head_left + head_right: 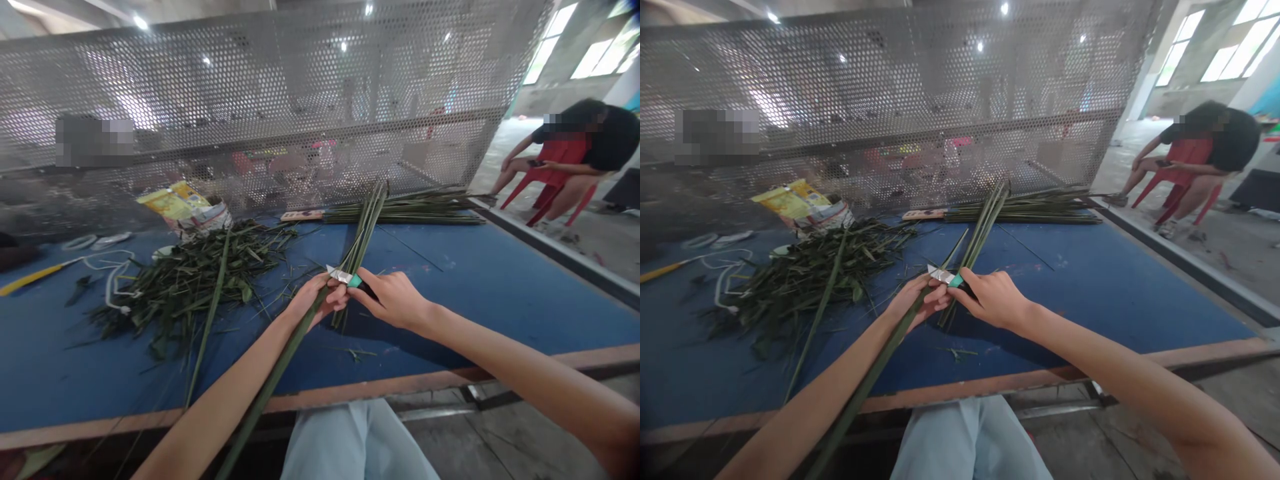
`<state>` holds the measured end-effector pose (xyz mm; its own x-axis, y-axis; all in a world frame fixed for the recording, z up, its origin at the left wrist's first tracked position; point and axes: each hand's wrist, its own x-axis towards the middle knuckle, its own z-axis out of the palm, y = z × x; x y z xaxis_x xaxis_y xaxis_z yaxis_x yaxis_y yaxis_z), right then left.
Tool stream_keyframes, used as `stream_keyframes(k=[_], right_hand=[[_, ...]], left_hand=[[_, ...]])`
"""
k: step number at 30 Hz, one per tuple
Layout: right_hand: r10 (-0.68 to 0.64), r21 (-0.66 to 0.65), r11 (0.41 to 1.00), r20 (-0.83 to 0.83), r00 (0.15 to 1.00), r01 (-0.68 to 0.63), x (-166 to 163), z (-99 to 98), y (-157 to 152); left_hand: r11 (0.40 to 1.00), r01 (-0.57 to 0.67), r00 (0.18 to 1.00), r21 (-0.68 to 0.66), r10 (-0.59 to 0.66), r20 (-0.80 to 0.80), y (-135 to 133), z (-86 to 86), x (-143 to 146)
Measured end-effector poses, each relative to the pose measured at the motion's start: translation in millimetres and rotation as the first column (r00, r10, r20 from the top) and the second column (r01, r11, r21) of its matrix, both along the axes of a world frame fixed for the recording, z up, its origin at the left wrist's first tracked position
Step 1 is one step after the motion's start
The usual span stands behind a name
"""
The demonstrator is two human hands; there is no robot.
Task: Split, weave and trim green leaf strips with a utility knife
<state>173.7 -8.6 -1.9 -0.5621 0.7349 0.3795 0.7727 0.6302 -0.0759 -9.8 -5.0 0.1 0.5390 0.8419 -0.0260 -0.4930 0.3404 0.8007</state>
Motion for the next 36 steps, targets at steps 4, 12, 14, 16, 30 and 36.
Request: stream_keyframes(k=[4, 12, 14, 16, 30, 36], right_hand=[[0.009, -0.009, 1.0, 0.001, 1.0, -0.009, 0.4, 0.2, -0.2], [0.032, -0.029, 0.999, 0.007, 0.999, -0.032, 0.8, 2.6, 0.1], [0.032, -0.032, 0.999, 0.014, 0.999, -0.031, 0.9, 2.5, 0.3], [0.024, -0.03, 0.999, 0.023, 0.999, -0.023, 1.0, 2.3, 0.6], [-0.05, -0.033, 0.998, 0.043, 0.998, 0.052, 0.2, -3.5, 5.4], [-0.024, -0.088, 0.996, 0.012, 1.0, 0.025, 1.7, -1.6, 7.0]], left_hand=[[1.0, 0.004, 1.0, -0.004, -0.004, 0.0, -0.4, 0.1, -0.2], [1.0, -0.022, 0.999, -0.018, 0.022, -0.037, -0.3, 0.3, 1.7], [0.999, -0.037, 0.998, -0.028, 0.036, -0.053, -0.7, 1.1, 2.7], [0.998, -0.05, 0.997, -0.034, 0.048, -0.062, -1.0, 2.3, 3.8], [0.993, -0.103, 0.994, 0.056, 0.105, -0.037, 3.2, -4.7, 6.2], [0.993, -0.107, 0.993, 0.055, 0.11, -0.046, 1.1, -2.4, 6.6]])
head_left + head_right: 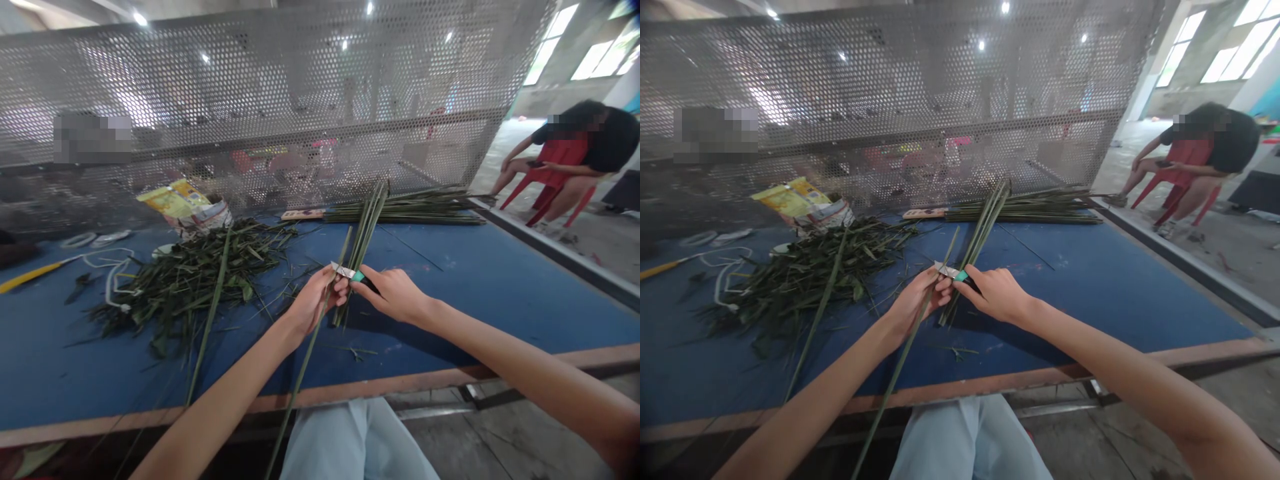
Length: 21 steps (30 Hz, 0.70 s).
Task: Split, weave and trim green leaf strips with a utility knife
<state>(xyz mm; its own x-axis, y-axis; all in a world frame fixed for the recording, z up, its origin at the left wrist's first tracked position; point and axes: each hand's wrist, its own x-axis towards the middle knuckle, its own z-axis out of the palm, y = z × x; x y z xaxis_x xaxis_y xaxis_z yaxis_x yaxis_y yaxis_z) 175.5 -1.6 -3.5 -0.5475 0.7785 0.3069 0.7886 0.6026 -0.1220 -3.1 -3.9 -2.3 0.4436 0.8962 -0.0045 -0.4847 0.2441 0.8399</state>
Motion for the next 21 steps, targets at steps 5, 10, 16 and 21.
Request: stream_keyframes(k=[5, 10, 16, 21], right_hand=[[0.033, -0.035, 0.999, -0.046, 0.998, -0.035, -0.7, -0.8, -0.8], [0.027, -0.029, 0.999, -0.032, 0.999, -0.028, -1.4, 0.0, -1.3], [-0.005, 0.011, 1.0, 0.018, 1.0, 0.005, -1.9, 0.4, -0.6], [-0.03, 0.055, 0.998, 0.054, 0.998, 0.027, -0.7, -0.7, -0.1]], left_hand=[[1.0, -0.013, 1.0, -0.003, 0.013, -0.004, -0.8, -1.1, -0.3], [1.0, -0.006, 1.0, 0.023, 0.006, -0.009, 0.8, -3.0, -0.4], [1.0, -0.001, 1.0, -0.009, 0.001, -0.008, -0.9, 1.8, 0.4], [1.0, -0.006, 1.0, -0.02, 0.006, -0.005, -2.2, 4.3, 1.2]])
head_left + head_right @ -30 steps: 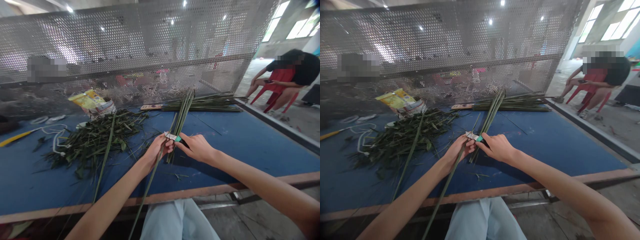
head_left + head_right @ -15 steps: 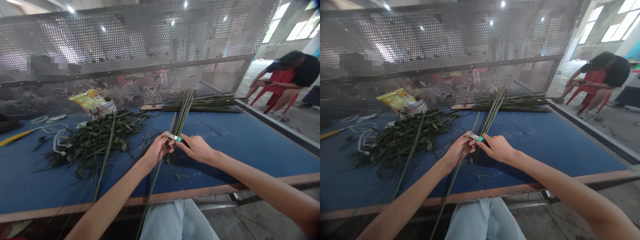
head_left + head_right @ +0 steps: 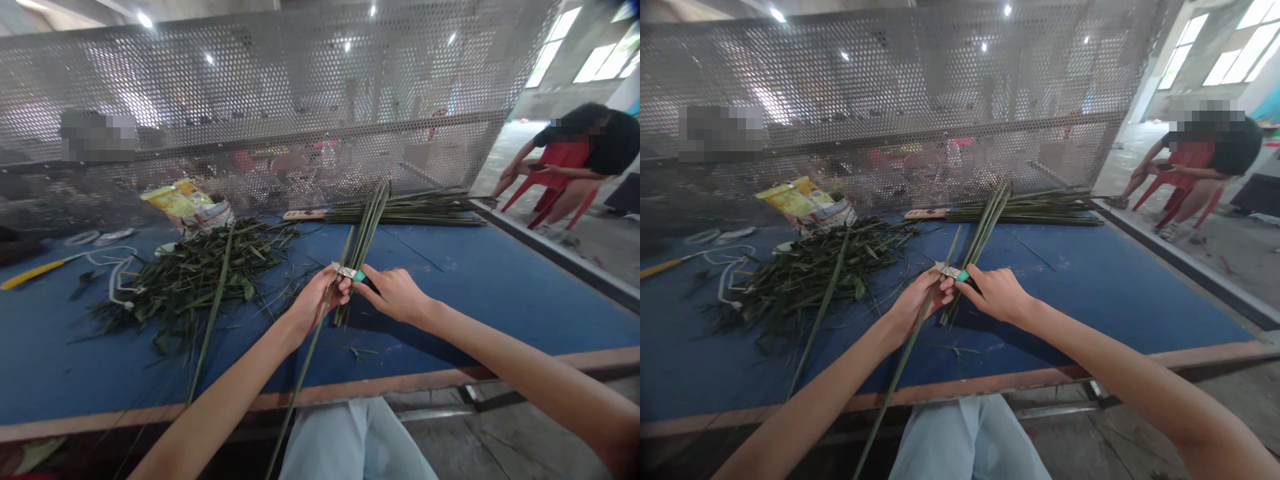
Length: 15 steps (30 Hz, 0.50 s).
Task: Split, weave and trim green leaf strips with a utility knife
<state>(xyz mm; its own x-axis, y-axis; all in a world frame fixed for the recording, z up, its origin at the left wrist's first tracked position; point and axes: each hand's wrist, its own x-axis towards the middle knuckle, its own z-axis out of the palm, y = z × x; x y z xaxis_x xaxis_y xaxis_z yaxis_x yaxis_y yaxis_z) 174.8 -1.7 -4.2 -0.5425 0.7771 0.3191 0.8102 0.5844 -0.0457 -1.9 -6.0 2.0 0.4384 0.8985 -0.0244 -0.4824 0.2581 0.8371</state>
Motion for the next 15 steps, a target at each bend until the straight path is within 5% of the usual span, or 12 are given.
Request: stream_keyframes(k=[15], right_hand=[[-0.019, 0.059, 0.998, 0.008, 1.0, 0.019, 4.9, -3.2, 4.8]], left_hand=[[0.996, 0.075, 0.997, 0.055, -0.077, 0.033, 0.3, -0.6, -2.4]])
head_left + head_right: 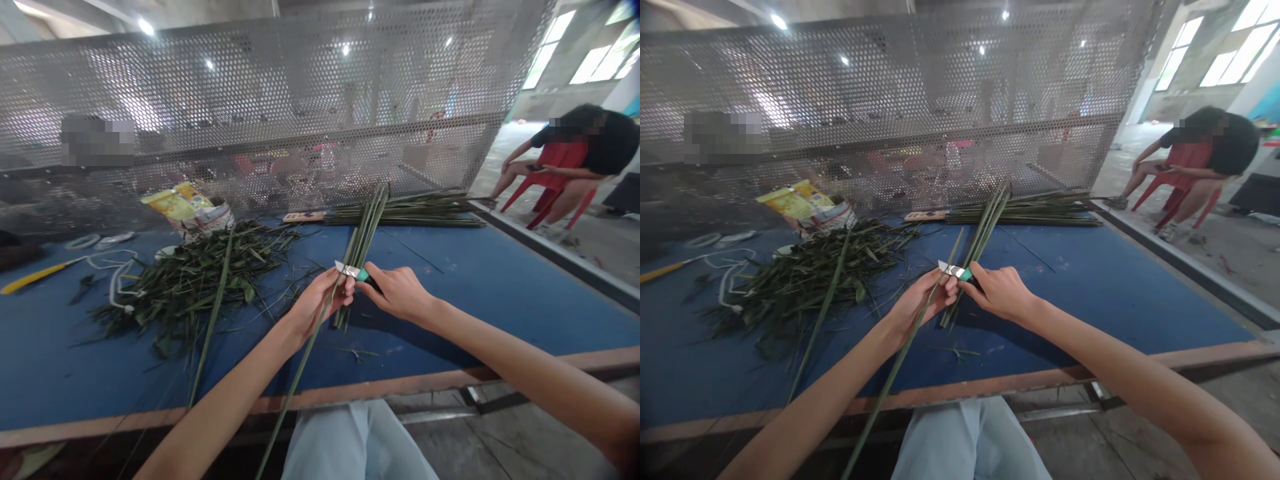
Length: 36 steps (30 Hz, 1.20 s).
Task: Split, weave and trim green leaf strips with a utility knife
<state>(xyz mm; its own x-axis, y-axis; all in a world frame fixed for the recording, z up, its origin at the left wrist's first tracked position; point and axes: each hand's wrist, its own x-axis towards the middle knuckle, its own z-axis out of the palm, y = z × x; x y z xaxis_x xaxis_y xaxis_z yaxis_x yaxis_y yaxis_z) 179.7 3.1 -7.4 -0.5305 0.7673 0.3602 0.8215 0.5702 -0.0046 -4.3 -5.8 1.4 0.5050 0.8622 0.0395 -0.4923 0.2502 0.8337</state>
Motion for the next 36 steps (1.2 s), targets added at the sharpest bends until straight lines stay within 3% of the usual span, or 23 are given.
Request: stream_keyframes(k=[9, 18, 23, 30, 36], right_hand=[[-0.06, 0.042, 0.997, 0.028, 0.998, 0.059, 0, -5.0, 2], [-0.151, 0.057, 0.987, -0.02, 0.988, 0.152, 11, 6.4, 15], [-0.157, 0.066, 0.985, -0.019, 0.987, 0.158, 14, 6.6, 19], [-0.258, 0.098, 0.96, -0.058, 0.965, 0.262, 23, 7.0, 32], [-0.331, 0.021, 0.942, -0.104, 0.938, 0.335, 35, 7.3, 46]], left_hand=[[1.0, 0.021, 1.0, 0.008, -0.021, -0.021, 1, -2.1, -1], [0.998, 0.06, 0.998, 0.029, -0.059, -0.029, -2, -1.4, 0], [0.997, 0.071, 0.997, 0.017, -0.07, -0.012, -1, 0.8, 1], [0.998, 0.064, 0.998, -0.006, -0.064, -0.011, -1, -0.5, 2], [0.997, 0.077, 0.997, 0.004, -0.077, -0.009, 0, -1.0, 0]])
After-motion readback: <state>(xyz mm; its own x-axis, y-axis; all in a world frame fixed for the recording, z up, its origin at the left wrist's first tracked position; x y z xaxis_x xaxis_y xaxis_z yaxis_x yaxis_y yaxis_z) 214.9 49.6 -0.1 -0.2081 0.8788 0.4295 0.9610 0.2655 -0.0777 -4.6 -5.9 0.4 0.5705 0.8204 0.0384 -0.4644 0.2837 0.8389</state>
